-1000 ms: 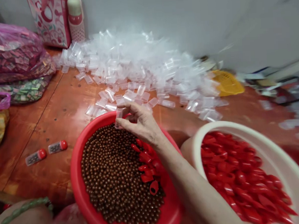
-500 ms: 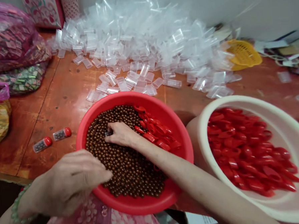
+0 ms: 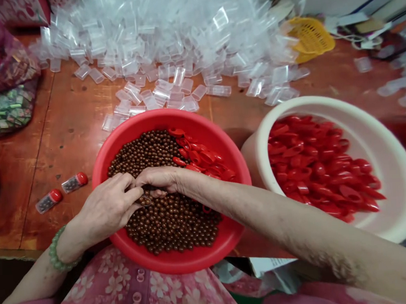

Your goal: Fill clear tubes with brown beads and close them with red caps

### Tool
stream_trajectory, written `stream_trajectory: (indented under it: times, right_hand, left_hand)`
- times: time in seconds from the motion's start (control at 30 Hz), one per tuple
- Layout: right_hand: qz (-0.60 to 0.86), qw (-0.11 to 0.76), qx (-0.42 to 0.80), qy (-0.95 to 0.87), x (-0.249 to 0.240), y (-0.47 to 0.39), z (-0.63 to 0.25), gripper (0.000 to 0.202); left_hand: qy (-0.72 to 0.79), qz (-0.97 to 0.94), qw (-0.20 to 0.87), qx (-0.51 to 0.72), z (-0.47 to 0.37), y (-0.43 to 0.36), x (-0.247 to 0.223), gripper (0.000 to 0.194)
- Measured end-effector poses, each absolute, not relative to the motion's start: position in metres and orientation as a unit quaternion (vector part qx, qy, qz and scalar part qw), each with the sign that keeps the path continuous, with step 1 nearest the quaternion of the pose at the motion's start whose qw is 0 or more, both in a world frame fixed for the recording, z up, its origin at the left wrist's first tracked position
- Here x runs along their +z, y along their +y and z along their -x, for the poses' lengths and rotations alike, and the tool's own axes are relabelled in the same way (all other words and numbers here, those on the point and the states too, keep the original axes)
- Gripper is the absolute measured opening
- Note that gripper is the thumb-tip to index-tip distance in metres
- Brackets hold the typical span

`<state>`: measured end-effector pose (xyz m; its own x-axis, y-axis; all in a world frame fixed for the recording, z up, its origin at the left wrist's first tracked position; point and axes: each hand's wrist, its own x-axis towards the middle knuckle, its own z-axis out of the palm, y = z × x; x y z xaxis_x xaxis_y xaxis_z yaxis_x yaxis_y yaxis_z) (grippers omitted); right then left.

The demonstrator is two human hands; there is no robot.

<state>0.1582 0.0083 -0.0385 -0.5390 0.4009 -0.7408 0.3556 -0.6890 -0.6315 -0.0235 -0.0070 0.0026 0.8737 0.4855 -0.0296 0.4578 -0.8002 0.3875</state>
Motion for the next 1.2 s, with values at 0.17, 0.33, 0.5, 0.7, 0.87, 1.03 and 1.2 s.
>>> stream_trajectory:
  times: [0.17, 0.33, 0.5, 0.7, 0.87, 1.03, 1.2]
  right_hand:
    - [0.48, 0.073, 0.777, -0.4, -0.028, 0.002, -0.163, 0.02]
    - [0.507, 0.115, 0.601, -0.607, 0.0, 0.001, -0.178, 0.03]
    - [0.612, 0.172, 0.347, -0.69, 0.015, 0.006, -0.217, 0.029]
    - [0.69, 0.155, 0.335, -0.622, 0.011, -0.003, -0.26, 0.022]
    - [0.695, -0.07, 0.192, -0.689, 0.001, -0.009, -0.237, 0.018]
    - [0.682, -0.112, 0.167, -0.703, -0.01, -0.005, -0.214, 0.02]
    - [0.69, -0.045, 0.196, -0.695, -0.006, -0.009, -0.226, 0.025]
  left_hand:
    - [0.265, -0.891, 0.339, 0.144, 0.026, -0.001, 0.007, 0.009]
    - [0.254, -0.83, 0.444, 0.222, 0.022, -0.002, 0.016, 0.008]
    - [0.305, -0.794, 0.475, 0.228, 0.02, -0.006, 0.021, 0.012]
    - [0.327, -0.761, 0.504, 0.247, 0.016, -0.001, 0.024, 0.013]
    - [0.359, -0.68, 0.579, 0.27, 0.007, 0.001, 0.021, 0.018]
    - [0.356, -0.601, 0.653, 0.294, 0.002, 0.002, 0.025, 0.021]
    - [0.351, -0.544, 0.702, 0.297, 0.003, 0.004, 0.025, 0.029]
